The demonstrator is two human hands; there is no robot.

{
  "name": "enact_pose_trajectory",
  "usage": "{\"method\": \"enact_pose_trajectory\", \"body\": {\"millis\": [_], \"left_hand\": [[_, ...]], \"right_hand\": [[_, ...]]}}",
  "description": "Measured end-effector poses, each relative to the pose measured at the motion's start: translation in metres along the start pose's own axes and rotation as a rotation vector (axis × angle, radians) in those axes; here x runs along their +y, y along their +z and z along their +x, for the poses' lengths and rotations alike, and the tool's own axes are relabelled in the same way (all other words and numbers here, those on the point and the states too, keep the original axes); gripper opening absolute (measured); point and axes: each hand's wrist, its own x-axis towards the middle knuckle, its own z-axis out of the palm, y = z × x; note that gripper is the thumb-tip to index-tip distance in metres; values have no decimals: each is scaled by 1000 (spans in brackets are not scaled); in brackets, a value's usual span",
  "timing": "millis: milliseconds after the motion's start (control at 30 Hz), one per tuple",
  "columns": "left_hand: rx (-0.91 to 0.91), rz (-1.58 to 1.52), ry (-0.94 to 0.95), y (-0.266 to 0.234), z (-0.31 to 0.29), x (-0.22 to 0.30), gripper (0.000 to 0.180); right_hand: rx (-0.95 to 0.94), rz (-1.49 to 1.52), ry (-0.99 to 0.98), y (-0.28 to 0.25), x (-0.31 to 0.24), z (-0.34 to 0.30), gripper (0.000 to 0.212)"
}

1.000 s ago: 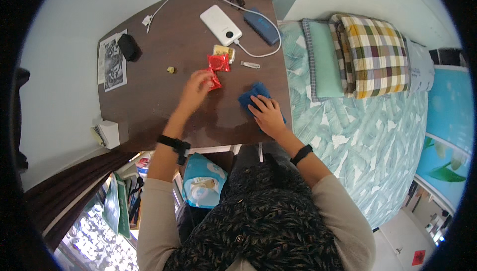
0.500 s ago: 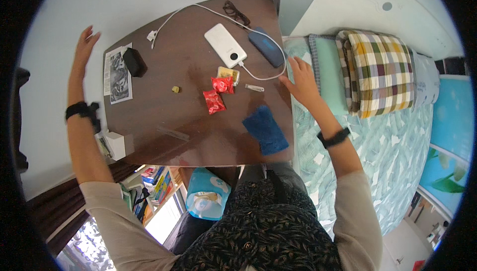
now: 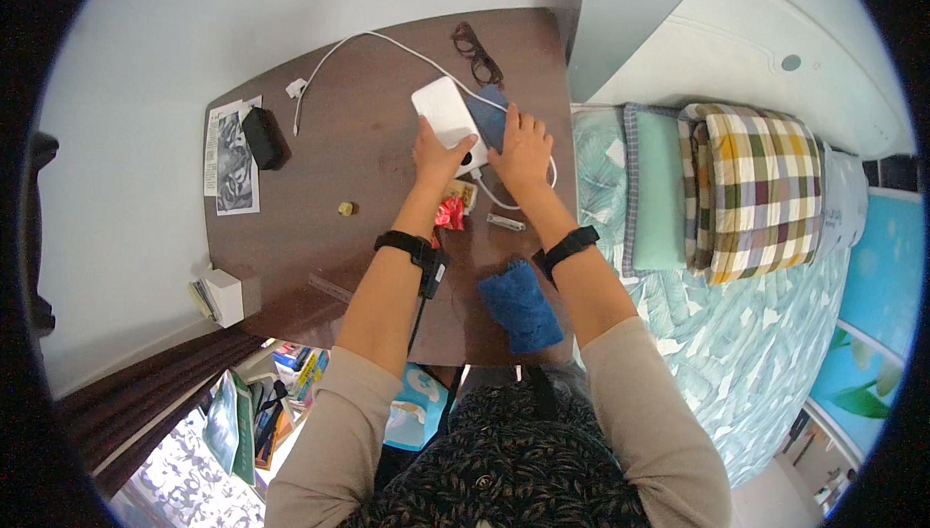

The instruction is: The person clears a cluttered desk by discarding wrappers and debris into a bin, then wipes the surface with a blue cloth. They handle eyeglasses, a power bank, a charging cable, a phone, and a printed sheet, placing items aside or into a case while cleaning.

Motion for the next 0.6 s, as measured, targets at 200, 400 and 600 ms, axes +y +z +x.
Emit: {"method": "enact_pose_trajectory", "body": {"millis": [200,400,600], "left_hand": [[-7,39,-64,-17,5,-28,121],[147,80,-144,-52,-14,-85,121],[264,219,-137,-98,-24,-139,109]], "right_hand": [[-39,82,3,9,-34,-16,85],[-177,132,-49,24,-90,-33,87],[-202,124,-155,44,-151,-45,87]]}}
